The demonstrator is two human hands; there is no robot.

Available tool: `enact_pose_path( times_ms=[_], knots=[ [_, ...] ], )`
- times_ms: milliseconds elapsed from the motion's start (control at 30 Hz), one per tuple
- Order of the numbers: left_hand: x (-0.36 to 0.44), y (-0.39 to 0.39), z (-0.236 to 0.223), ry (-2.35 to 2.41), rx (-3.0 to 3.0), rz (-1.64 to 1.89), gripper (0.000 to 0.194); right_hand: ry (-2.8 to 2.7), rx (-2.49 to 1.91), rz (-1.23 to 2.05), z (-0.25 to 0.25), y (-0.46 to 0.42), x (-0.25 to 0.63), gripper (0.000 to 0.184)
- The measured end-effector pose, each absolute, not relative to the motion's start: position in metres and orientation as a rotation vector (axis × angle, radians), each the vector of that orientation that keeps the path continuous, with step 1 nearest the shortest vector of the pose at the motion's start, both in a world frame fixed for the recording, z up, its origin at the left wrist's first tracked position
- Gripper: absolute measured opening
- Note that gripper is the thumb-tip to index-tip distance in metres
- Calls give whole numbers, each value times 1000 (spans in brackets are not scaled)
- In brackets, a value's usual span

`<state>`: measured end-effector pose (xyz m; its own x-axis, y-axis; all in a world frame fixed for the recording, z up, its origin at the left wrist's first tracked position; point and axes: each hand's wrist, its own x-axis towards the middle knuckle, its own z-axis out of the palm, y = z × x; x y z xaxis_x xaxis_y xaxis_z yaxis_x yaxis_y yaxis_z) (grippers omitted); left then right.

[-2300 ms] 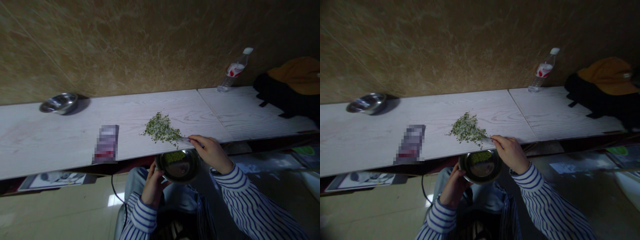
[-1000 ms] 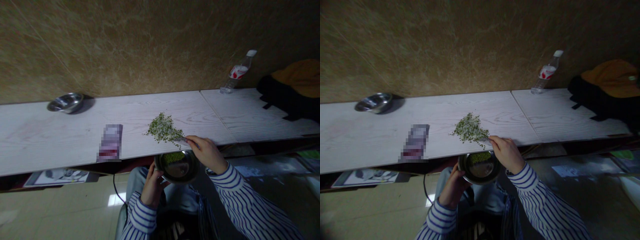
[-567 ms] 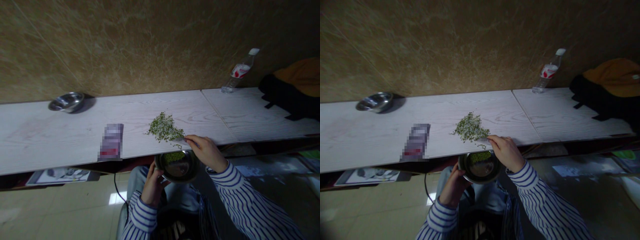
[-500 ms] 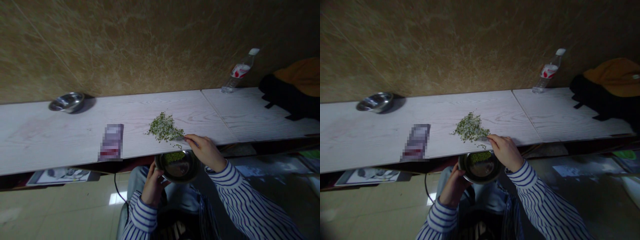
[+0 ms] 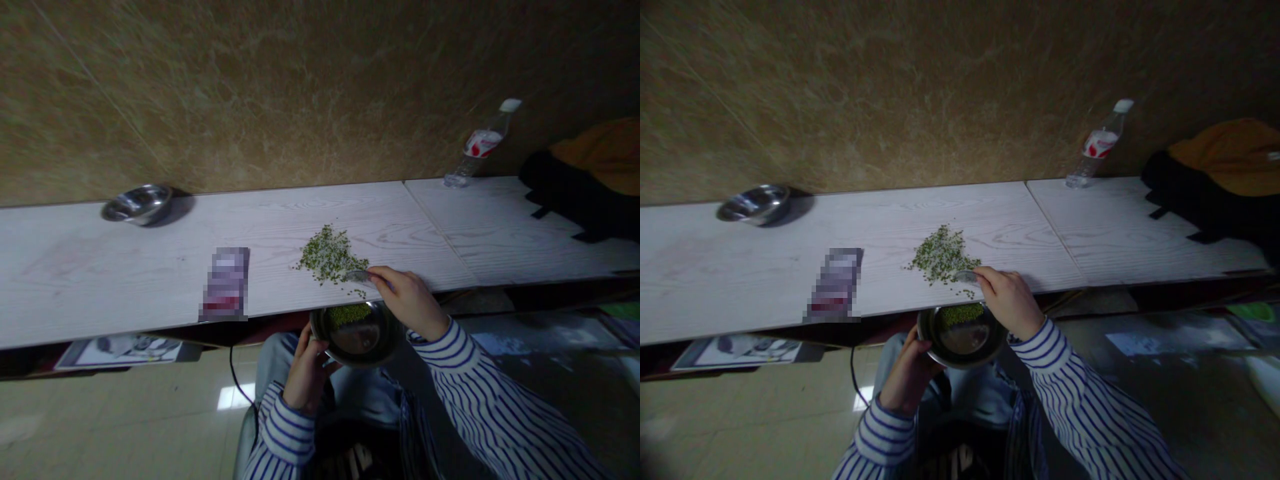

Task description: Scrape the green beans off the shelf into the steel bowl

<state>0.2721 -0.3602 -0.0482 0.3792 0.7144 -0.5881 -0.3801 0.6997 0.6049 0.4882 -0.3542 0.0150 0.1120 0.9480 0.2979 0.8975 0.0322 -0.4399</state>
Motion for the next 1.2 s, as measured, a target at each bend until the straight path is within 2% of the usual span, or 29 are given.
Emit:
enact_pose_path(
  times_ms=[567, 1200],
  knots=[
    [269, -357, -43, 951, 381, 752, 50, -1861, -1811, 201, 17, -353, 480, 24],
    [262, -356, -43, 973, 387, 738, 47, -1867, -1814, 141, 15, -343, 470, 26]
  ],
)
